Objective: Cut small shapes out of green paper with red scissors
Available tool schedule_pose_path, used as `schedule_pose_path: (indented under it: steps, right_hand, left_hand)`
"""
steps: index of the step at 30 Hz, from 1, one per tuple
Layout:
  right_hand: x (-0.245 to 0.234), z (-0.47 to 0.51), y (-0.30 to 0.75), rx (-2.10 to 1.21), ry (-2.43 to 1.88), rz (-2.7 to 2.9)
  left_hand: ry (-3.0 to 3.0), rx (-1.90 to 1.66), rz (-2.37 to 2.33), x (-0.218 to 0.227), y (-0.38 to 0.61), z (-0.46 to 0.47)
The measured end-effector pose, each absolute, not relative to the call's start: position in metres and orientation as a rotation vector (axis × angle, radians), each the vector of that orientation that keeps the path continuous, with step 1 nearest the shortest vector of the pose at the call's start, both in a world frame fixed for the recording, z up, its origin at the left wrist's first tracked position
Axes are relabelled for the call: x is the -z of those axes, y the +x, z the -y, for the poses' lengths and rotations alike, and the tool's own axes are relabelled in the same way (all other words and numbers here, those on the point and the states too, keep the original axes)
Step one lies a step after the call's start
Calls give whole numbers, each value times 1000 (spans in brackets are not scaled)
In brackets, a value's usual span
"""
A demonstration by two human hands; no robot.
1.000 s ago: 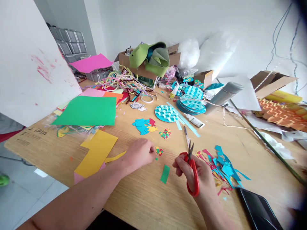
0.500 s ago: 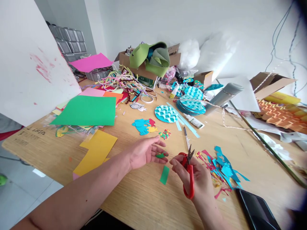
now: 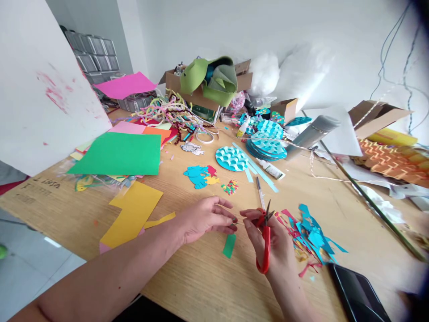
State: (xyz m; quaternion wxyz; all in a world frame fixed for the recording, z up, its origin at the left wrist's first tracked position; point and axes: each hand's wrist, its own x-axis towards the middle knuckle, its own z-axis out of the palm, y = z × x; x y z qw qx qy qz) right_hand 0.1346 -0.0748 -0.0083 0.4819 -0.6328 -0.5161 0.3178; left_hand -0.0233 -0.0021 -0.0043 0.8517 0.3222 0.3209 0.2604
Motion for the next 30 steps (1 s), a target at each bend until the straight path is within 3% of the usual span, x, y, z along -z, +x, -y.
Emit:
schedule_pose_path:
  steps: [18,21,26,30]
  right_hand:
    - [4,70,139,-936,-1661,1431]
    - [8,67,146,-722,-1890,1563]
    - [14,61,163,100,-2184,1931]
    - [5,61,166,131,-2321,2070]
  left_hand:
    - [1264,-476,-781,13,-23,10]
    - [1324,-473,-813,13,-23,10]
    - [1459,-415,-802,20,-22,13]
    - [1433,-428,-818,22,-21,11]
